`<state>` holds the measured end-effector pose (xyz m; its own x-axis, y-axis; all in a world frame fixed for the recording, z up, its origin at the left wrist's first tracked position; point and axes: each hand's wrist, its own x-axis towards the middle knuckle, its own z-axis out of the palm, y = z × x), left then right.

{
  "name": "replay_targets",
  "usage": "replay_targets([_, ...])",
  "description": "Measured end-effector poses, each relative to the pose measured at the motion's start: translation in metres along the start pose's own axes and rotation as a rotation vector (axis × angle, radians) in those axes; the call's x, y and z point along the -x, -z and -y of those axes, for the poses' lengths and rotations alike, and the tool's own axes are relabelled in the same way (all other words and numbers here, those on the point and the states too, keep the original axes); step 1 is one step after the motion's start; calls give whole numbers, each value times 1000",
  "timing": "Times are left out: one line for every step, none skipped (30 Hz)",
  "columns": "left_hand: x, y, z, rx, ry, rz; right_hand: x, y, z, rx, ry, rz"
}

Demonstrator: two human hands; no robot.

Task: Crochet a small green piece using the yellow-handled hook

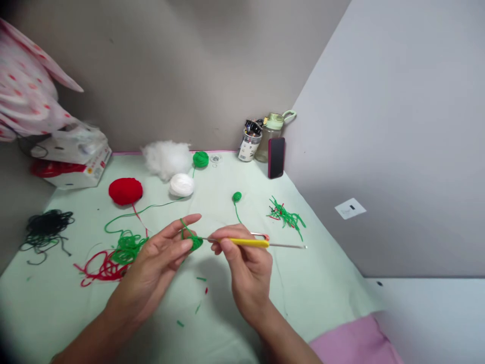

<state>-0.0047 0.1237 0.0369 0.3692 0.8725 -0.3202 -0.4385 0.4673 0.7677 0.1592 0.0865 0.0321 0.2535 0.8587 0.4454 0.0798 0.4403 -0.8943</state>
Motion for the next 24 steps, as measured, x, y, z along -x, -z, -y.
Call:
replay_targets([1,0,0,-21,-9,11,1,1,1,3,14,-10])
replay_targets([1,1,0,-50,-28,22,2,1,3,21,40,-13])
replay_targets([1,1,1,-85,-55,32,2,2,4,59,82,-5])
replay_targets([2,2,2,-118,-86,36,2,2,5,113,136,12])
replay_targets([2,2,2,-144,-115,34,3,2,7,172,194,39])
replay_targets([2,2,3,-158,-135,25,3,2,8,225,247,68])
replay_targets([2,2,3,-153,-140,12,3,2,8,262,284,91])
replay_targets([1,2,2,-131,-128,6,3,2,8,275,297,101])
replay_targets([1,1,1,-100,-105,5,2,2,8,262,288,96])
replay_targets([1,-1,0,-69,-71,13,2,3,8,227,256,80])
replay_targets([1,-2,-2,-42,-33,29,1,3,7,175,205,60])
replay_targets([1,-3,-4,-20,3,50,1,3,7,111,141,38])
replay_targets([2,-4,-6,0,30,72,-1,4,6,39,73,18])
replay_targets([2,-4,-7,20,47,90,-2,4,6,-35,7,-1])
replay_targets([2,-4,-8,43,56,101,-4,4,5,-105,-55,-20])
replay_targets([2,-4,-9,66,59,105,-6,4,5,-166,-111,-37])
replay_targets([2,-3,-8,85,58,104,-8,4,5,-215,-155,-49])
replay_targets([2,-3,-8,96,56,100,-9,3,4,-251,-190,-53])
replay_targets([2,-3,-7,95,52,95,-10,2,3,-272,-211,-43])
replay_targets([2,-3,-6,85,47,95,-11,1,2,-274,-216,-19])
replay_targets([1,-3,-4,67,40,98,-11,-1,1,-256,-203,11])
replay_targets([2,-4,-2,45,32,101,-10,-2,0,-217,-171,39])
replay_targets([2,-5,-1,25,19,99,-9,-4,0,-160,-124,58])
replay_targets([2,-5,1,8,3,90,-7,-5,-1,-83,-68,64])
